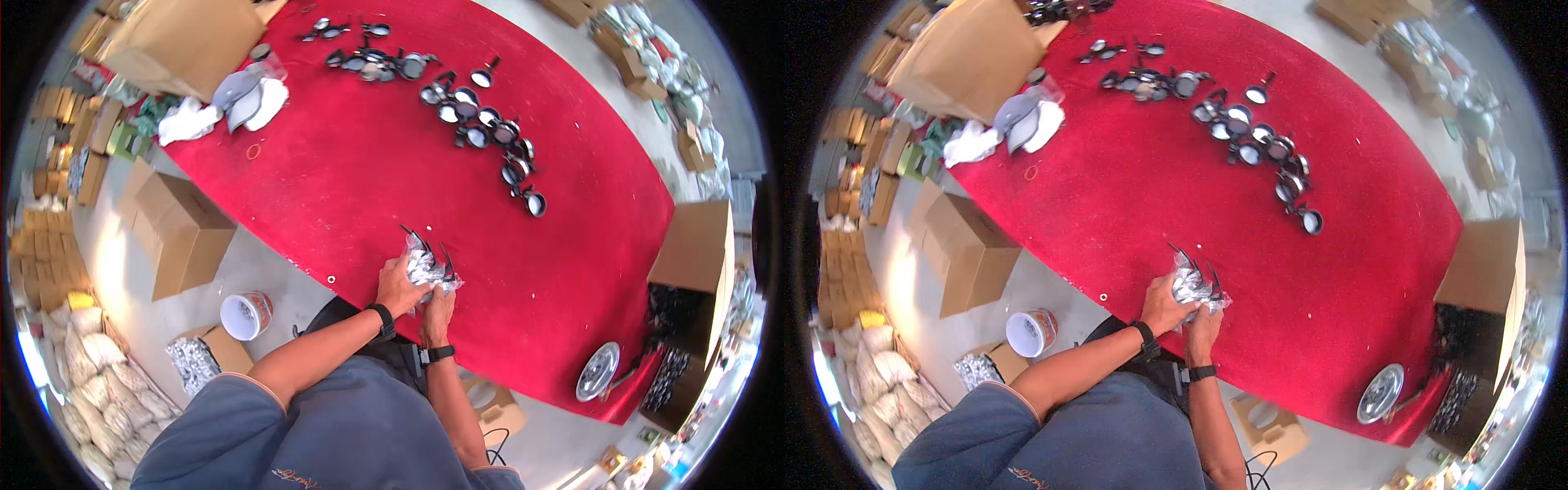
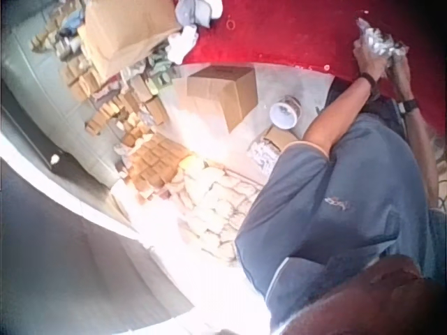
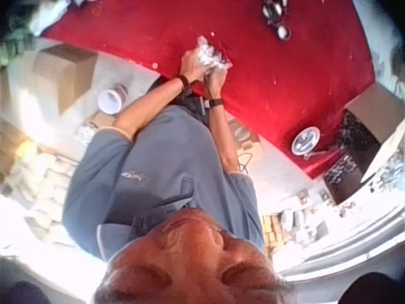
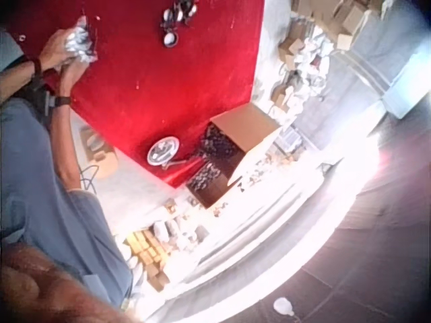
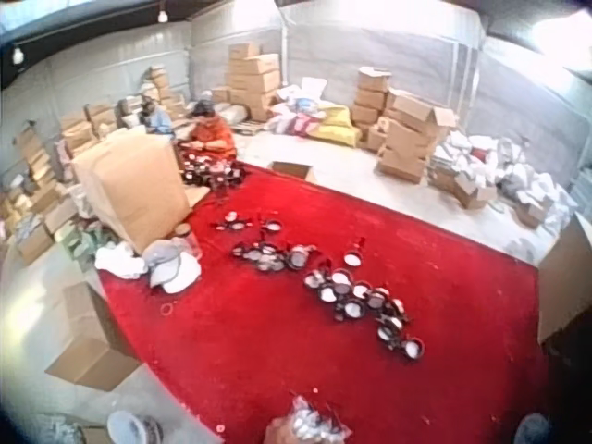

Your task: The recorder is packing small circular mirrors into plastic bags and then into boxes.

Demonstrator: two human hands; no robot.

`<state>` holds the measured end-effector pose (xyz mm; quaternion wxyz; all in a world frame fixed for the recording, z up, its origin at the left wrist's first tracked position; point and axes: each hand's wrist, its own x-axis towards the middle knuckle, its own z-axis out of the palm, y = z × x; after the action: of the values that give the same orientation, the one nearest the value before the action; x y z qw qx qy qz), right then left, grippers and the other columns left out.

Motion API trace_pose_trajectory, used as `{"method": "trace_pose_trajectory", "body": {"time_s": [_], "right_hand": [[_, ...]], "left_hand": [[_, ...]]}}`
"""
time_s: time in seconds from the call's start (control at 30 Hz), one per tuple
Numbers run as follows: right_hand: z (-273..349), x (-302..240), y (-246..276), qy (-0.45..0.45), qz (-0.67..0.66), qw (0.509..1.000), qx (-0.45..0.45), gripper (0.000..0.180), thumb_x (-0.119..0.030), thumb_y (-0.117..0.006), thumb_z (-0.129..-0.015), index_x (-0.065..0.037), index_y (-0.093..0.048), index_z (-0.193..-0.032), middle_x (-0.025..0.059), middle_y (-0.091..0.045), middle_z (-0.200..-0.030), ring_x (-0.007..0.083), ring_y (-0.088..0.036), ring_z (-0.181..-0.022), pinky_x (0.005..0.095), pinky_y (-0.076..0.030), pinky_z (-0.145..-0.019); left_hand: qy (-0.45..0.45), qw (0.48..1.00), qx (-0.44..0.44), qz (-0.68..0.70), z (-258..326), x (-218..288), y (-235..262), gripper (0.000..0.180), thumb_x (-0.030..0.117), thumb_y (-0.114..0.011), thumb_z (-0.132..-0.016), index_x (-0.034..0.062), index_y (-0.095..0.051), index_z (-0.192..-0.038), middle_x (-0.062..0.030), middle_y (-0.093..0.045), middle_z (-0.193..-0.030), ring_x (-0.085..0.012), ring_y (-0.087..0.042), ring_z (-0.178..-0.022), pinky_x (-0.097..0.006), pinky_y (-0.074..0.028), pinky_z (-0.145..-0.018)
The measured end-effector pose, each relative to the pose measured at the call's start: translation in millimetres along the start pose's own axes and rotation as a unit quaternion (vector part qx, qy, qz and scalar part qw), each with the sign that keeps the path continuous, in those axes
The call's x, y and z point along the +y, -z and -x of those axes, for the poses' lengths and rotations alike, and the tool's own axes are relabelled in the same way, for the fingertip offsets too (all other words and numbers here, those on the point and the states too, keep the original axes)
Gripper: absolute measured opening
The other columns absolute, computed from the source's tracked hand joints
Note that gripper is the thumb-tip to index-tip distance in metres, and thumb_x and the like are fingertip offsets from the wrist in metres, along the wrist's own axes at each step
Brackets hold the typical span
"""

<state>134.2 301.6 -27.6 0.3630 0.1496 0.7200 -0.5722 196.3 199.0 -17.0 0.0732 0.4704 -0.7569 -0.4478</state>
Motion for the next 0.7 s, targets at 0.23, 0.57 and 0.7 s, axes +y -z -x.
{"method": "trace_pose_trajectory", "body": {"time_s": [0.23, 0.57, 0.7], "right_hand": [[25.9, -6.4, -37.1, 0.000, 0.012, 0.990, -0.138, 0.034, -0.022, -0.052, -0.106, 0.001, -0.047, -0.130, 0.0143, -0.055, -0.128, 0.0284, -0.060, -0.116, 0.0474, -0.063, -0.088], [62.9, 6.5, -102.9, 0.017, 0.099, 0.949, -0.297, 0.039, -0.025, -0.055, -0.108, -0.010, -0.050, -0.144, 0.0096, -0.063, -0.135, 0.0252, -0.064, -0.120, 0.0437, -0.061, -0.086], [81.0, 11.2, -162.3, 0.039, 0.169, 0.926, -0.335, 0.039, -0.034, -0.053, -0.110, -0.006, -0.050, -0.137, 0.0135, -0.062, -0.131, 0.0287, -0.065, -0.116, 0.0484, -0.058, -0.091]], "left_hand": [[0.022, 0.992, 0.126, 0.021, 22.2, -21.0, 42.0, 0.079, 0.035, -0.092, -0.073, -0.0028, -0.061, -0.135, -0.0272, -0.068, -0.126, -0.0460, -0.060, -0.121, -0.052, -0.048, -0.106], [0.111, 0.959, 0.245, 0.091, 57.3, -66.0, 115.4, 0.098, 0.037, -0.090, -0.075, 0.0054, -0.046, -0.156, -0.0262, -0.067, -0.125, -0.0439, -0.060, -0.121, -0.053, -0.048, -0.106], [0.167, 0.936, 0.278, 0.134, 67.5, -87.9, 170.9, 0.090, 0.038, -0.089, -0.077, 0.0042, -0.051, -0.152, -0.0275, -0.060, -0.133, -0.0477, -0.056, -0.124, -0.054, -0.045, -0.109]]}}
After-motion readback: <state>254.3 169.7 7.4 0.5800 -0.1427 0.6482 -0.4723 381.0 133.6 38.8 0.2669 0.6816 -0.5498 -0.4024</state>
